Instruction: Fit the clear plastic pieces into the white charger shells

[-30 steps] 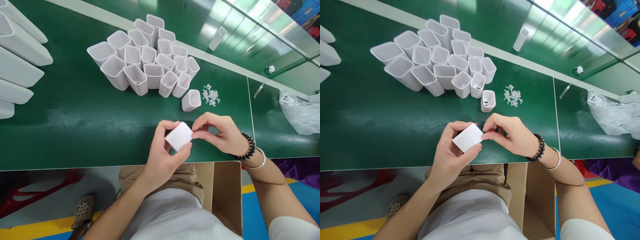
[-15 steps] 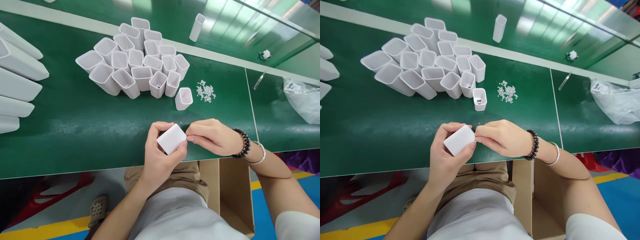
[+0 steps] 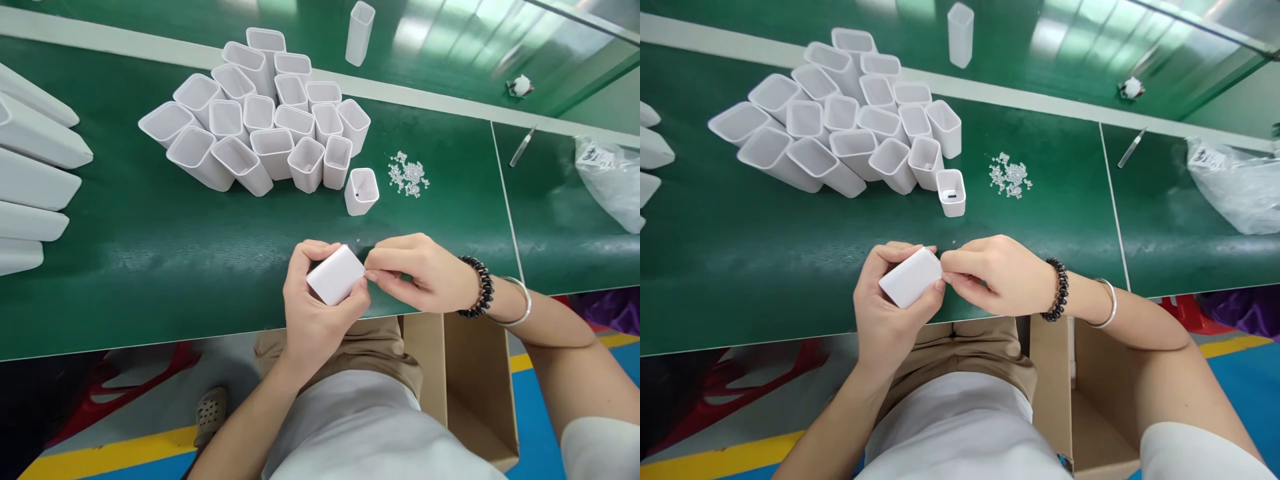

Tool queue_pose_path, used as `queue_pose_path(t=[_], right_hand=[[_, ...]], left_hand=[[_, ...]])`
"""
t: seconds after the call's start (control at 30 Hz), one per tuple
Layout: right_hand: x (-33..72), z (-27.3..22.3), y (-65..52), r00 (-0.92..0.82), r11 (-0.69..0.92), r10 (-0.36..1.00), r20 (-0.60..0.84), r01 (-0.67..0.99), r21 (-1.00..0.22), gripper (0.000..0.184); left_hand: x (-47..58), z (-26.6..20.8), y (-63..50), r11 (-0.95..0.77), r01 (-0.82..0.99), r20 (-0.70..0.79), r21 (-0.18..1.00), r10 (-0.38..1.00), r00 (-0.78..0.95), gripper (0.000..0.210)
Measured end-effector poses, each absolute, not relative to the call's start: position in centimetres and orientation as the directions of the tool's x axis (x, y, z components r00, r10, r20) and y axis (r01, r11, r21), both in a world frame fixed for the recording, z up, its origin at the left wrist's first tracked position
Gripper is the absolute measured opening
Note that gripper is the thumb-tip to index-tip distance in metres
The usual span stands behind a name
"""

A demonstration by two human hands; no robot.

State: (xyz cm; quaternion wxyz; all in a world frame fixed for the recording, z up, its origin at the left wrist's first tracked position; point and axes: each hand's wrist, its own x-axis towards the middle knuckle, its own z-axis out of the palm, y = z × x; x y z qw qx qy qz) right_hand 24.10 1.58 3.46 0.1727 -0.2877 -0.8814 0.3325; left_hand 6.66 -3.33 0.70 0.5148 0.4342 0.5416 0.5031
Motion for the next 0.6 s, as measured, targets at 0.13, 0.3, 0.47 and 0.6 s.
queue_pose_path(t=[0.13,0.3,0.47,0.6], right_hand=[[24.15,3.45,1.85,-0.797,0.583,0.593,0.114,0.327,-0.744,0.02],[24.1,3.39,2.0,-0.794,0.574,0.592,0.139,0.294,-0.764,0.02],[23.98,3.07,1.87,-0.786,0.6,0.594,0.172,0.291,-0.745,0.018],[23.96,2.78,1.88,-0.773,0.584,0.613,0.165,0.302,-0.753,0.018]], left_hand=[[6.49,0.63,-3.29,0.154,-0.126,-0.162,0.98,0.985,-0.06,0.028],[6.32,0.33,-3.38,0.188,-0.215,-0.199,0.958,0.98,-0.03,0.028],[6.37,0.38,-3.38,0.172,-0.189,-0.18,0.967,0.983,-0.023,0.029],[6.33,0.52,-3.27,0.166,-0.133,-0.173,0.977,0.984,-0.041,0.029]])
